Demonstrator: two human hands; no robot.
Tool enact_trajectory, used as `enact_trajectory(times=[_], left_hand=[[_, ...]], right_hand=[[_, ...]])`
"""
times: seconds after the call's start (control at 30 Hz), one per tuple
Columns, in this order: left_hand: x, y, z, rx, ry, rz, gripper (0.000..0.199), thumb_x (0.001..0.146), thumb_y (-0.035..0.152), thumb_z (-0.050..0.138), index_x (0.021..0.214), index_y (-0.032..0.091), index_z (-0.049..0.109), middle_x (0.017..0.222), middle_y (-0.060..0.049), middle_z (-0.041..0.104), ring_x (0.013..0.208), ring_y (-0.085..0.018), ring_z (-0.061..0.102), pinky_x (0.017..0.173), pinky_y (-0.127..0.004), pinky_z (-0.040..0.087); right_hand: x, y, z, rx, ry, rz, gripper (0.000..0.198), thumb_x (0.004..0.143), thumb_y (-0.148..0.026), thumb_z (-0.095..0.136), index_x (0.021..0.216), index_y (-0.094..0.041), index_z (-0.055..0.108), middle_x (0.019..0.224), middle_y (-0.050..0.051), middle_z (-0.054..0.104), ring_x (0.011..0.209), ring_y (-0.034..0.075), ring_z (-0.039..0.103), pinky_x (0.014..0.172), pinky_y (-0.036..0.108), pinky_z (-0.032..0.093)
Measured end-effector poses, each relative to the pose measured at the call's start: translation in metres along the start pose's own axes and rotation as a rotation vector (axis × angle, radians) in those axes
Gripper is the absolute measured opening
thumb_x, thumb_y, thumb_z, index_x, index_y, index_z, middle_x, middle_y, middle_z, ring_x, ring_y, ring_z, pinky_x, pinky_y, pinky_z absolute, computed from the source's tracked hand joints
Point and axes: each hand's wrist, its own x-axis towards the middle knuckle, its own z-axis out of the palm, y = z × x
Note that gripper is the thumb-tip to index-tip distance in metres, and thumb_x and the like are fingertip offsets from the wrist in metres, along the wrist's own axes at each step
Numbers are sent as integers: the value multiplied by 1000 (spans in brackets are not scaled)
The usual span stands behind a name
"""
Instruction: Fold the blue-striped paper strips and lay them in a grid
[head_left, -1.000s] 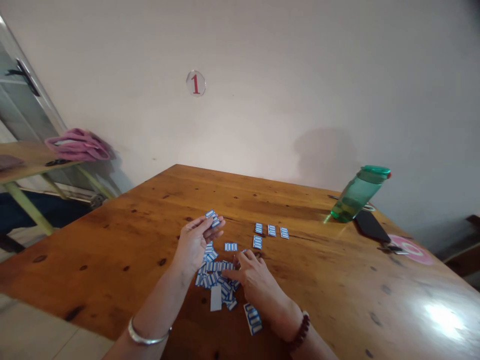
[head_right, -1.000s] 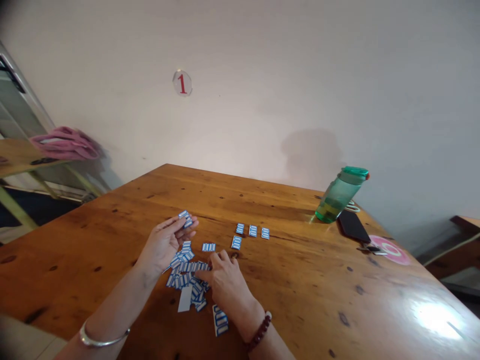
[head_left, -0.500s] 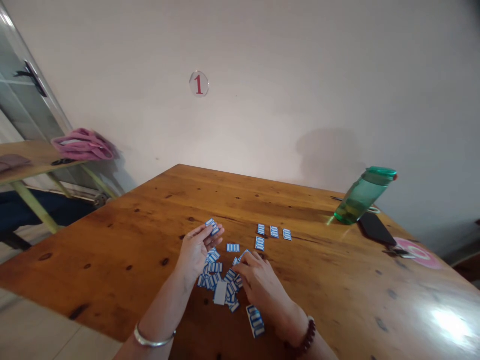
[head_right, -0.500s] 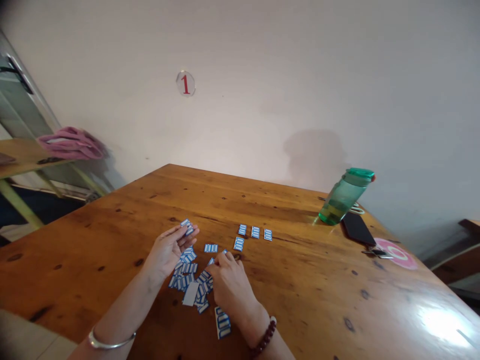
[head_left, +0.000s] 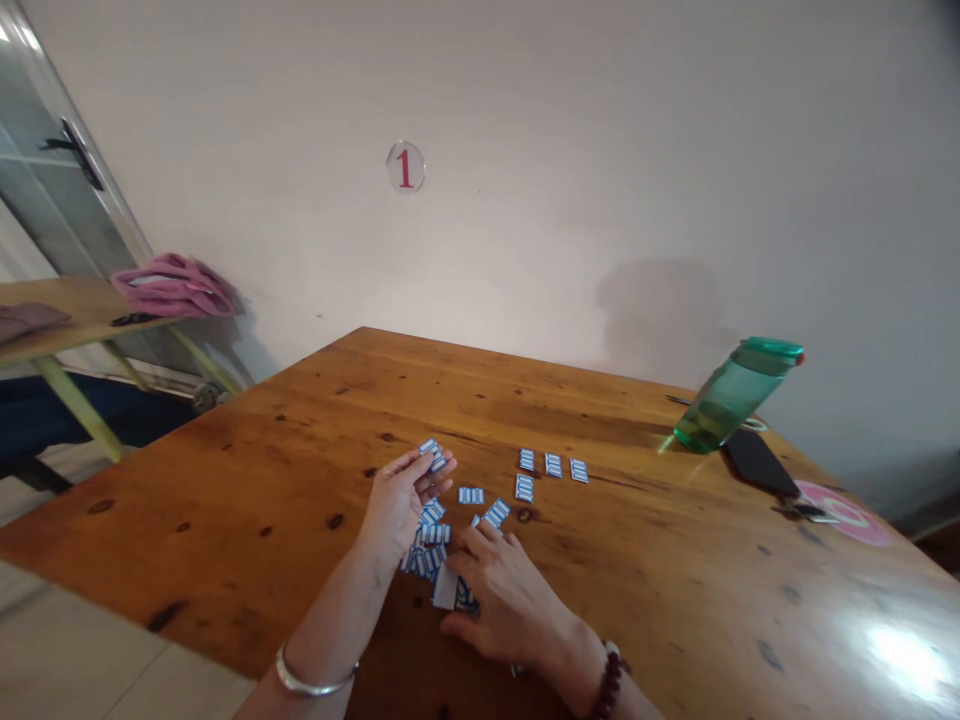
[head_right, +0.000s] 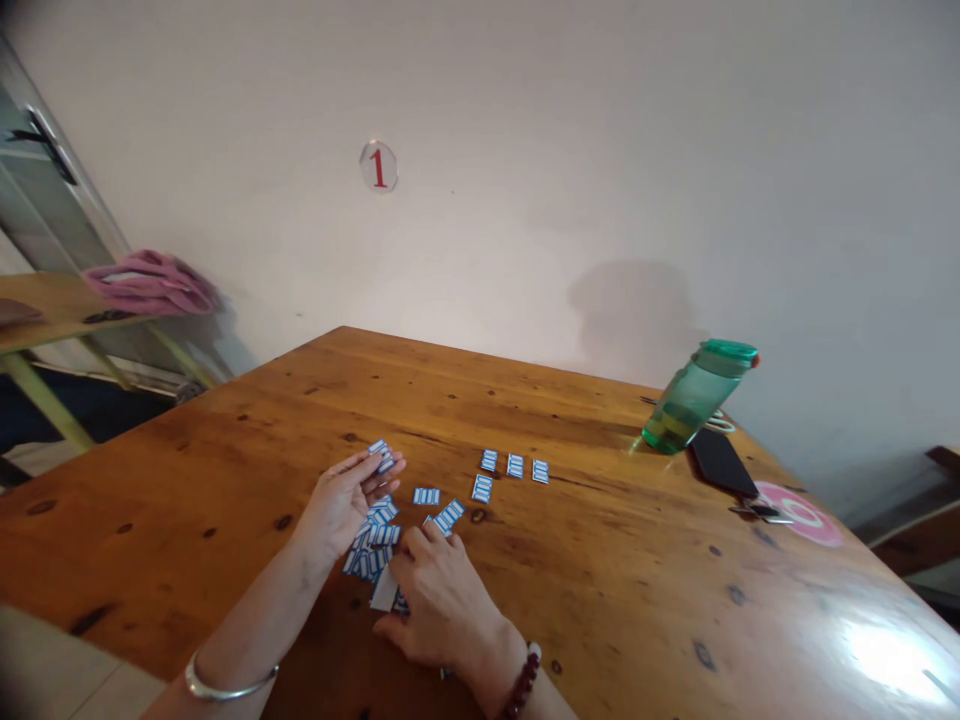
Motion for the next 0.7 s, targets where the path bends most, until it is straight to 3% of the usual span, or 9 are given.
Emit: enact_trajectory(times=[0.43, 0.7], left_hand=[[0, -2, 0, -11, -14, -14, 9, 72, 5, 55, 69, 12, 60, 70, -7, 72, 69, -19, 68, 55, -24, 52], [-2, 1, 3, 12, 8, -26, 12, 73, 4, 53, 70, 11, 61, 69, -7, 71, 67, -19, 68, 54, -24, 52]], right_hand=[[0, -12, -1, -103, 10, -28, 23, 77, -32, 51, 90, -14, 58, 96, 10, 55, 92, 25, 44, 75, 37, 38], [7, -25, 13, -298, 45, -56, 13, 75, -15, 52, 81, -8, 62, 81, 15, 58, 80, 25, 49, 64, 37, 42]])
